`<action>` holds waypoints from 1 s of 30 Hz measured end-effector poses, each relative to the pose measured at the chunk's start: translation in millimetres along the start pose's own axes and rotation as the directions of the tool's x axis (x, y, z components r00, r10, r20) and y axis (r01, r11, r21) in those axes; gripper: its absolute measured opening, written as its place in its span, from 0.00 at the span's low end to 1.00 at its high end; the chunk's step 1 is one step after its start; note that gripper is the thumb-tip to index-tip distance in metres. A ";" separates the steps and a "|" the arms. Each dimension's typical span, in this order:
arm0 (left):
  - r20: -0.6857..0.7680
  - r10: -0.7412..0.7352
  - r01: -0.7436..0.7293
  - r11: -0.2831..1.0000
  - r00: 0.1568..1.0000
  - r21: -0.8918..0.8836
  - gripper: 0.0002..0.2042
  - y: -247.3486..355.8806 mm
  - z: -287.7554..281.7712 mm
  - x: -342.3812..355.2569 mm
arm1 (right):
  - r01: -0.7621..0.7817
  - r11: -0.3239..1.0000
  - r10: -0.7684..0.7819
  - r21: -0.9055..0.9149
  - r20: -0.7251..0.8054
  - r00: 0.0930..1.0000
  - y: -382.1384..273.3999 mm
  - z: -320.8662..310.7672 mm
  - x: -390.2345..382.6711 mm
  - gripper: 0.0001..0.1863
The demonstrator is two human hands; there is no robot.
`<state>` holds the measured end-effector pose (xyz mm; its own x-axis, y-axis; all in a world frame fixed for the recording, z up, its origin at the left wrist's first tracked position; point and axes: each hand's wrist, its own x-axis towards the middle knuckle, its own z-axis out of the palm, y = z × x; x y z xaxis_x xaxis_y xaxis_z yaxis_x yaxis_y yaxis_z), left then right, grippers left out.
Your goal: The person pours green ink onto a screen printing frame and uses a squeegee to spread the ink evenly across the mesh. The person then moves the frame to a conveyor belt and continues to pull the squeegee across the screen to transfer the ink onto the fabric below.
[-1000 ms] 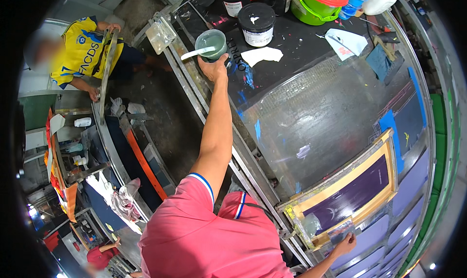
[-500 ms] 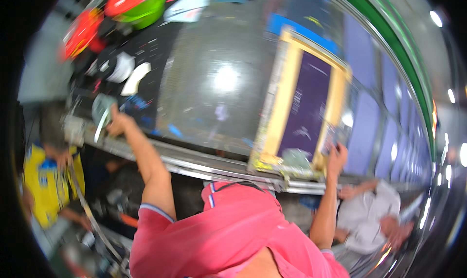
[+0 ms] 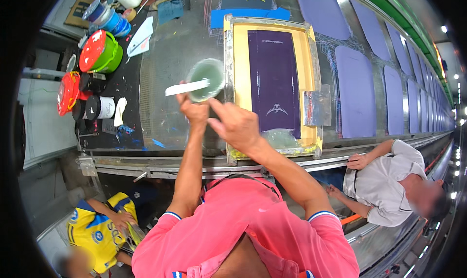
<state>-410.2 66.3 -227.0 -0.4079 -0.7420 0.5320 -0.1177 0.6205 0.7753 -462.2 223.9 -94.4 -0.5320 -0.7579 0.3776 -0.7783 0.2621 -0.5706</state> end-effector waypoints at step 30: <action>0.473 0.330 -0.324 0.941 0.817 -0.097 0.36 78.7 174.9 71.2 | -0.261 0.407 0.718 0.876 -0.130 0.683 241.9 -91.7 30.7 0.09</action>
<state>-606.8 106.7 -187.6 -0.8006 -0.2809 0.5293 0.1096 0.7998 0.5902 -697.4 318.8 -153.9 -0.9662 -0.2515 -0.0569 0.1141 -0.2191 -0.9690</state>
